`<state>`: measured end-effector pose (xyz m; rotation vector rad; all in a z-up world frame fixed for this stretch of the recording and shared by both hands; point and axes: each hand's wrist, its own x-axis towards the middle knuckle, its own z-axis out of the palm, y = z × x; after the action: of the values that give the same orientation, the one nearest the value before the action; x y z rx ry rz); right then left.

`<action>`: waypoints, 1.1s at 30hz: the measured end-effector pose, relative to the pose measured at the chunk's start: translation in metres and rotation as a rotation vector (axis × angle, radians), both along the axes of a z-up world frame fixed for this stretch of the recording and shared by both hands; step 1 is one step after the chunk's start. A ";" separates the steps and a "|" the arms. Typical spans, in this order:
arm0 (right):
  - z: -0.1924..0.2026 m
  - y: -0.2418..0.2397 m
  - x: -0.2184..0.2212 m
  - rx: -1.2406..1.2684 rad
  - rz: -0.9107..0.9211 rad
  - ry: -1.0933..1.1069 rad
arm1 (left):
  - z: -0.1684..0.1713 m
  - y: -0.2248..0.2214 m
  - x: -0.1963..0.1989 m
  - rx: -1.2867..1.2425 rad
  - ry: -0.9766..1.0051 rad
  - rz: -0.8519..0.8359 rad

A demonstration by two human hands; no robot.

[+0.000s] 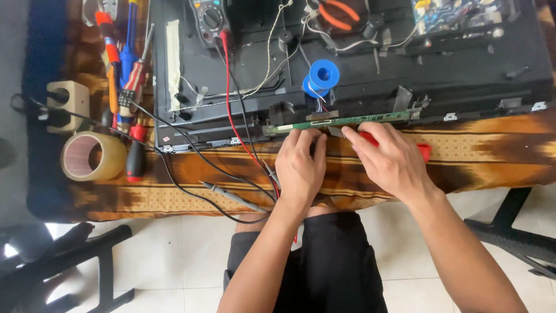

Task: Soldering components on a television circuit board using a soldering iron and solder wire

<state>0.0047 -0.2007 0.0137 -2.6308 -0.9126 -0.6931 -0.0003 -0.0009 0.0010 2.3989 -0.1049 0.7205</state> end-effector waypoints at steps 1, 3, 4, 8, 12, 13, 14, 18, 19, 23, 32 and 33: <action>-0.002 0.000 0.001 0.003 0.001 0.010 | 0.001 0.000 0.000 0.003 0.010 0.001; -0.006 -0.001 0.000 -0.019 -0.006 -0.042 | 0.002 0.000 0.000 -0.014 -0.019 -0.026; -0.006 0.000 0.000 -0.018 -0.008 -0.032 | 0.001 0.000 0.000 -0.013 -0.009 -0.028; -0.002 0.001 0.000 0.010 0.010 -0.019 | -0.002 -0.001 0.001 -0.027 -0.010 -0.021; -0.004 -0.001 0.000 0.004 0.014 -0.022 | 0.001 0.000 0.000 -0.063 -0.001 -0.015; -0.004 0.000 0.001 0.003 0.016 -0.022 | 0.002 0.000 -0.001 -0.064 0.000 -0.013; -0.003 0.001 0.001 0.020 0.022 -0.023 | 0.003 0.000 -0.002 -0.074 -0.008 -0.014; -0.001 0.004 0.001 0.048 0.028 -0.028 | 0.000 0.001 -0.001 -0.084 -0.025 -0.013; -0.001 0.004 0.001 0.049 0.028 -0.029 | 0.001 0.001 -0.001 -0.083 -0.026 -0.013; 0.001 0.006 0.002 0.047 0.022 -0.026 | 0.003 0.000 -0.002 -0.087 -0.040 -0.031; 0.006 0.010 0.001 0.057 0.041 0.042 | -0.002 0.000 -0.002 -0.097 -0.034 -0.045; 0.006 0.010 0.001 0.058 0.039 0.042 | -0.002 0.000 -0.002 -0.107 -0.028 -0.043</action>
<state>0.0055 -0.1911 0.0197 -2.5600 -0.9164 -0.6429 -0.0019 -0.0005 -0.0010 2.2784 -0.1258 0.7222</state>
